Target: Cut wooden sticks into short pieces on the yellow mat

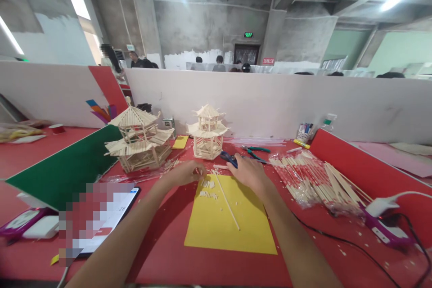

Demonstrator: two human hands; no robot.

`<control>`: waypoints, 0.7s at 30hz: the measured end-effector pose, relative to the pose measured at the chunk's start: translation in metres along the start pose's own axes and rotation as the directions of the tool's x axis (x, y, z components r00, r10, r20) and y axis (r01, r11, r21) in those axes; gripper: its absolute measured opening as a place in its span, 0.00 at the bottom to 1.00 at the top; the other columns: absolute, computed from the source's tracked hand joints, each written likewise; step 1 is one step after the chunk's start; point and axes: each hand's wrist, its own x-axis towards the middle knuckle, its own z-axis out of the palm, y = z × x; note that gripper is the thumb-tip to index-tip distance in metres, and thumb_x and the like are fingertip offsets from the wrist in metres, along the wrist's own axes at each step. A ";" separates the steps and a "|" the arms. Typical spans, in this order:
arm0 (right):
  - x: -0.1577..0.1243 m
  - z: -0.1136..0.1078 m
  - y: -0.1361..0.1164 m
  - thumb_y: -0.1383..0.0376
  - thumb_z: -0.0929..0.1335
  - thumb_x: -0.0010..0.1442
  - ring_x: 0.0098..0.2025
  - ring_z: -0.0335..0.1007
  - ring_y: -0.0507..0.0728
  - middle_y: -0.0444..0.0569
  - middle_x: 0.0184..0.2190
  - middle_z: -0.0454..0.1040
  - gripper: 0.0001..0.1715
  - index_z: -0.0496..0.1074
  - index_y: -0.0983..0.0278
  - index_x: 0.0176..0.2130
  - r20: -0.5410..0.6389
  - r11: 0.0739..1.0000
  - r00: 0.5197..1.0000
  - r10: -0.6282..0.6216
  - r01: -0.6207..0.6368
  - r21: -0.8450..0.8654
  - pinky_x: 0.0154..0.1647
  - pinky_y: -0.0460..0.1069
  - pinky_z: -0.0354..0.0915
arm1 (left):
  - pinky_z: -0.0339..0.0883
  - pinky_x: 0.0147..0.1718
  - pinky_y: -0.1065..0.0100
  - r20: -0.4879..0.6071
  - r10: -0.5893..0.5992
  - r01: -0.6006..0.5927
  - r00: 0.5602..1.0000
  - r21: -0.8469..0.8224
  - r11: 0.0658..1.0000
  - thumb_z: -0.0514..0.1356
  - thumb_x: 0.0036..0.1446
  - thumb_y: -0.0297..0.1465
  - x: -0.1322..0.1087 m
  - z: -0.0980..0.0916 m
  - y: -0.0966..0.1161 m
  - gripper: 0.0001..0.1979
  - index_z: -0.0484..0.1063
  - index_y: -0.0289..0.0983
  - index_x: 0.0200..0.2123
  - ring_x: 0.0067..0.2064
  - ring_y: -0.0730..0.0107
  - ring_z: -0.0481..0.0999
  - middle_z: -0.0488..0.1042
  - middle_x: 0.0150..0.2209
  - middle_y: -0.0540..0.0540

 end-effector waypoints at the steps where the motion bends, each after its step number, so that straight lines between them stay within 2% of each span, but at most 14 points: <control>1: 0.002 0.001 0.002 0.46 0.56 0.67 0.53 0.70 0.69 0.62 0.51 0.74 0.32 0.66 0.64 0.56 -0.012 1.000 1.000 0.000 0.000 -0.016 0.50 0.57 0.61 | 0.63 0.32 0.73 0.017 -0.002 0.001 1.000 0.018 1.000 0.59 0.51 0.22 0.001 0.002 -0.001 0.09 0.78 0.35 0.34 0.33 0.68 0.75 0.80 0.34 0.45; 6: 0.013 0.011 0.021 0.48 0.61 0.65 0.58 0.65 0.71 0.65 0.54 0.70 0.31 0.65 0.68 0.55 0.032 0.995 0.998 0.047 -0.044 -0.086 0.52 0.59 0.60 | 0.62 0.30 0.73 0.024 -0.051 0.050 0.998 0.031 0.998 0.58 0.54 0.24 0.003 0.006 -0.002 0.09 0.78 0.35 0.37 0.34 0.67 0.76 0.80 0.34 0.44; 11: 0.021 0.014 0.041 0.48 0.62 0.64 0.57 0.66 0.71 0.67 0.54 0.69 0.32 0.65 0.70 0.55 0.075 0.996 0.996 0.039 -0.033 -0.086 0.52 0.58 0.61 | 0.62 0.30 0.73 0.066 -0.029 0.027 0.997 0.027 0.999 0.57 0.53 0.23 0.001 0.006 -0.003 0.12 0.78 0.34 0.38 0.33 0.68 0.76 0.80 0.34 0.44; 14: 0.023 0.014 0.045 0.46 0.62 0.63 0.56 0.66 0.71 0.67 0.53 0.70 0.34 0.66 0.70 0.54 0.066 0.996 0.997 0.039 -0.033 -0.085 0.50 0.56 0.61 | 0.62 0.30 0.73 0.076 -0.016 0.013 0.997 0.039 0.999 0.56 0.53 0.22 0.001 0.004 -0.001 0.12 0.78 0.34 0.38 0.33 0.68 0.75 0.80 0.34 0.44; 21: 0.019 0.012 0.029 0.50 0.60 0.67 0.55 0.67 0.69 0.63 0.52 0.71 0.30 0.63 0.66 0.59 -0.047 0.998 0.997 -0.055 0.054 -0.035 0.49 0.55 0.61 | 0.64 0.35 0.72 -0.079 -0.003 0.007 0.997 0.044 0.999 0.53 0.53 0.20 -0.001 -0.001 0.007 0.15 0.76 0.35 0.40 0.39 0.66 0.76 0.79 0.40 0.44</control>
